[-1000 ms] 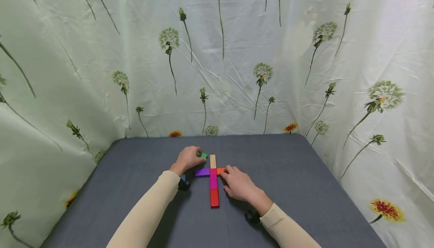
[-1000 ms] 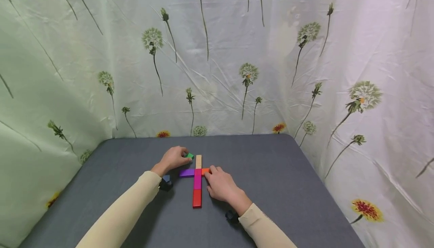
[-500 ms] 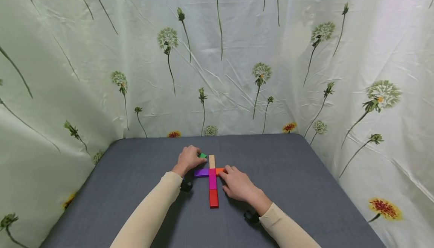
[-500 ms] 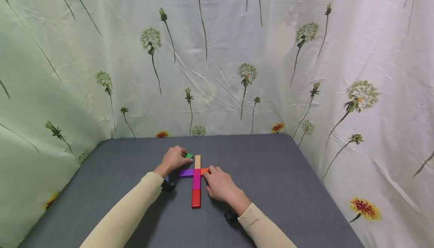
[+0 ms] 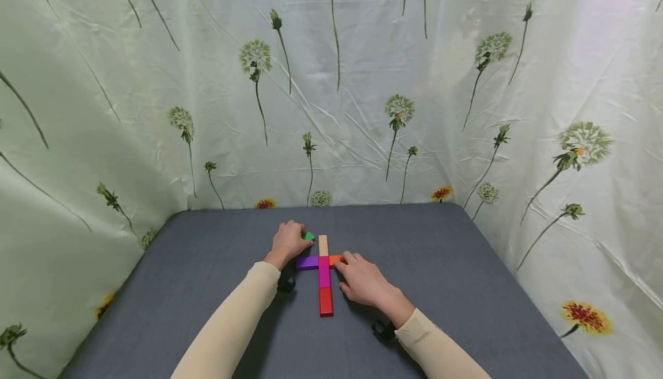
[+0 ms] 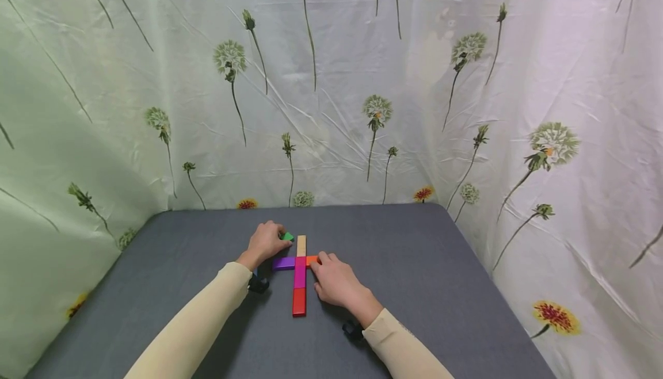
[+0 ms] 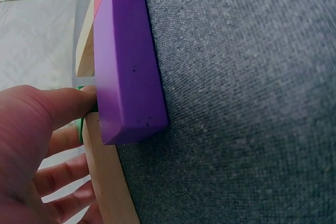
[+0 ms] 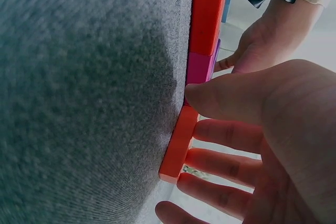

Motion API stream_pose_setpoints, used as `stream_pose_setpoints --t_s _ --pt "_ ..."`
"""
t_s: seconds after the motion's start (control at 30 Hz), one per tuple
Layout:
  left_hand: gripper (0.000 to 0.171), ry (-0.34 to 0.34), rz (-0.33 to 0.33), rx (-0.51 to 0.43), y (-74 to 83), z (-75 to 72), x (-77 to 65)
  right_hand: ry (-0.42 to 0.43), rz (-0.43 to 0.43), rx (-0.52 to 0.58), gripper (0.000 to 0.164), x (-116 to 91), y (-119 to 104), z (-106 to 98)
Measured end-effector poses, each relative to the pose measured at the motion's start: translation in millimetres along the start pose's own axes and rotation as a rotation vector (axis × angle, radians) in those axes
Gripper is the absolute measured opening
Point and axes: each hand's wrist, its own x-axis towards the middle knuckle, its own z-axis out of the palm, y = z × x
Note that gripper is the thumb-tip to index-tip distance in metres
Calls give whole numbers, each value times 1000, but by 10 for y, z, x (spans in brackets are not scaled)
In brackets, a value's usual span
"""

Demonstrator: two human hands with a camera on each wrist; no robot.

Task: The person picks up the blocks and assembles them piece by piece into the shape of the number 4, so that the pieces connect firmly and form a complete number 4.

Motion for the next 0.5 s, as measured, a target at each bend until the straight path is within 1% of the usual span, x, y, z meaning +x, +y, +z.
stream_pose_setpoints --t_s 0.27,0.5 --pt "31 -5 4 11 -21 5 -10 -7 2 4 40 -8 -11 4" --pt "32 -23 21 -39 -48 -30 -8 -10 2 7 40 -10 -11 -16"
